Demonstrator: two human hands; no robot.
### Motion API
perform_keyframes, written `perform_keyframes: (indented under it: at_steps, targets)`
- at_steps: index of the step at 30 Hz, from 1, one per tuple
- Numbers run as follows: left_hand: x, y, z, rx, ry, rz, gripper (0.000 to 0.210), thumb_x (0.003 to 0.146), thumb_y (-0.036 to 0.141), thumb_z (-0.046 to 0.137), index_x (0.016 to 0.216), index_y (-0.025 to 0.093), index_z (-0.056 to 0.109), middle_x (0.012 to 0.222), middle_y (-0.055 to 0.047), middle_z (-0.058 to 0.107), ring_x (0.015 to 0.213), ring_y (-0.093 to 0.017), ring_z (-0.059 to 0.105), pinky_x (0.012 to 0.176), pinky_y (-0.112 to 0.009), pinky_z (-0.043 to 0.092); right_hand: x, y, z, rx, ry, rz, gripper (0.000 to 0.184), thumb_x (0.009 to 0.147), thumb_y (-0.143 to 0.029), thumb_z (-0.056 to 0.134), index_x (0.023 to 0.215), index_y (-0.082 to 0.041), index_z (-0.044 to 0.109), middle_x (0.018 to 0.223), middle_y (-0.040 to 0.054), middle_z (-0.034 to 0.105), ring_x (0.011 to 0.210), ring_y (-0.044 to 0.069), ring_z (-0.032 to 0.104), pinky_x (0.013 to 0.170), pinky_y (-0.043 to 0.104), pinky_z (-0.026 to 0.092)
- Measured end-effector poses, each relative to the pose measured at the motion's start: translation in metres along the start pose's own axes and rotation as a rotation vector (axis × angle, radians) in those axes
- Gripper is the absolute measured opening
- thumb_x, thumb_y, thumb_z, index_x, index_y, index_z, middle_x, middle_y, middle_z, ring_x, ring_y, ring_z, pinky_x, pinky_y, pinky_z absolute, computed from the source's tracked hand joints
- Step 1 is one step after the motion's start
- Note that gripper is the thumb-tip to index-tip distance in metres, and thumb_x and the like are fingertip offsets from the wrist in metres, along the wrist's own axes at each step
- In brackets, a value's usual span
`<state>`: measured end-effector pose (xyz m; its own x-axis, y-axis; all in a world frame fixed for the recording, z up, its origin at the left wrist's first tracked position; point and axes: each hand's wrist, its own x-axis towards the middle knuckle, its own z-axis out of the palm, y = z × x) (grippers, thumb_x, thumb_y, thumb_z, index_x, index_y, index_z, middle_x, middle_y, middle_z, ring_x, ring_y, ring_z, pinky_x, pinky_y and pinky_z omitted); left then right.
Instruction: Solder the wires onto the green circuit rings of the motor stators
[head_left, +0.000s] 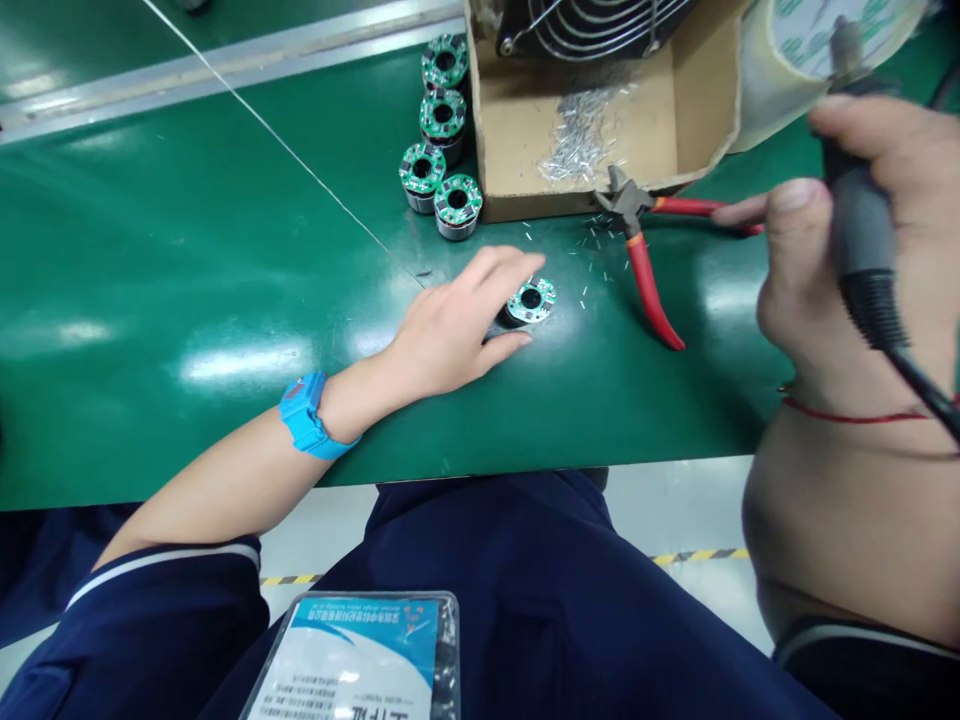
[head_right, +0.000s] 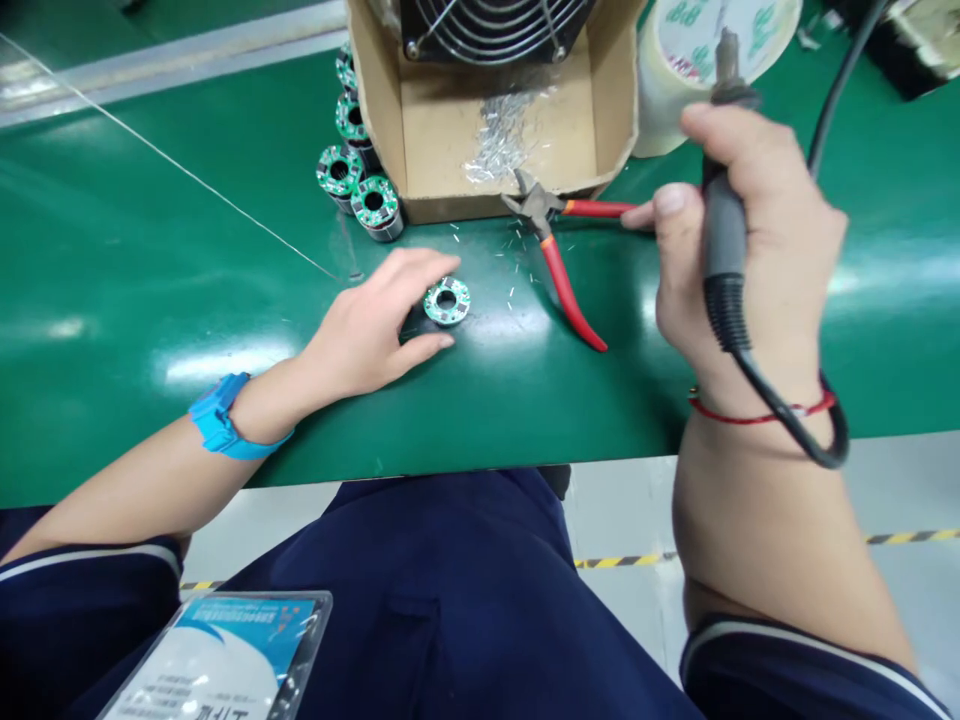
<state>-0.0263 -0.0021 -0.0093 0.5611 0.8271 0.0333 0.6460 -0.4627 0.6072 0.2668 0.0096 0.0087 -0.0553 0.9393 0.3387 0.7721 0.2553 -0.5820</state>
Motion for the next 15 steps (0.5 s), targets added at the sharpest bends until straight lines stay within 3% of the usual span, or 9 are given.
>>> perform_keyframes:
  at_steps: [2, 4, 6, 8, 11, 15]
  targets:
    - [0.0, 0.001, 0.002, 0.031, -0.038, -0.002, 0.051, 0.093, 0.021, 0.061, 0.143, 0.02, 0.049, 0.144, -0.011, 0.06, 0.132, -0.027, 0.06, 0.096, -0.037, 0.056, -0.001, 0.007, 0.006, -0.014, 0.002, -0.099, 0.051, 0.1, -0.046, 0.051, 0.14, -0.015, 0.054, 0.132, 0.0159, 0.06, 0.113, 0.022, 0.072, 0.098, 0.038, 0.056]
    - [0.0, 0.003, 0.002, -0.004, -0.036, -0.008, 0.045, 0.094, 0.019, 0.061, 0.138, 0.017, 0.052, 0.138, -0.01, 0.064, 0.126, -0.025, 0.064, 0.097, -0.036, 0.055, -0.007, 0.013, 0.014, -0.067, -0.062, -0.154, 0.08, 0.086, -0.059, 0.068, 0.145, -0.012, 0.045, 0.141, 0.0217, 0.053, 0.138, 0.032, 0.057, 0.112, 0.05, 0.048]
    - [0.0, 0.005, 0.0, -0.08, -0.01, -0.014, 0.043, 0.092, 0.018, 0.065, 0.134, 0.015, 0.054, 0.136, -0.01, 0.066, 0.124, -0.024, 0.065, 0.097, -0.034, 0.055, -0.014, 0.019, 0.02, -0.172, -0.163, -0.15, 0.106, 0.066, -0.066, 0.082, 0.146, -0.011, 0.04, 0.149, 0.0254, 0.046, 0.146, 0.04, 0.045, 0.118, 0.062, 0.039]
    - [-0.001, 0.007, -0.002, -0.147, 0.012, -0.018, 0.042, 0.091, 0.018, 0.068, 0.13, 0.015, 0.054, 0.135, -0.009, 0.066, 0.126, -0.023, 0.065, 0.098, -0.032, 0.054, -0.02, 0.022, 0.023, -0.264, -0.199, -0.076, 0.091, 0.065, -0.053, 0.082, 0.138, -0.014, 0.046, 0.14, 0.0221, 0.055, 0.133, 0.039, 0.055, 0.112, 0.063, 0.043]
    - [-0.002, 0.009, -0.003, -0.188, 0.045, -0.012, 0.039, 0.09, 0.023, 0.072, 0.126, 0.016, 0.056, 0.133, -0.008, 0.067, 0.125, -0.024, 0.065, 0.1, -0.033, 0.053, -0.027, 0.018, 0.022, -0.264, -0.193, -0.012, 0.058, 0.07, -0.03, 0.067, 0.124, -0.02, 0.052, 0.118, 0.0111, 0.065, 0.1, 0.024, 0.066, 0.092, 0.045, 0.055]
    - [-0.003, 0.011, -0.003, -0.195, 0.076, -0.003, 0.037, 0.089, 0.03, 0.076, 0.119, 0.017, 0.058, 0.128, -0.007, 0.068, 0.121, -0.024, 0.066, 0.096, -0.033, 0.055, -0.035, -0.001, 0.012, -0.23, -0.185, -0.28, 0.044, 0.076, -0.029, 0.061, 0.119, -0.024, 0.054, 0.099, 0.005, 0.068, 0.083, 0.019, 0.061, 0.072, 0.035, 0.052]
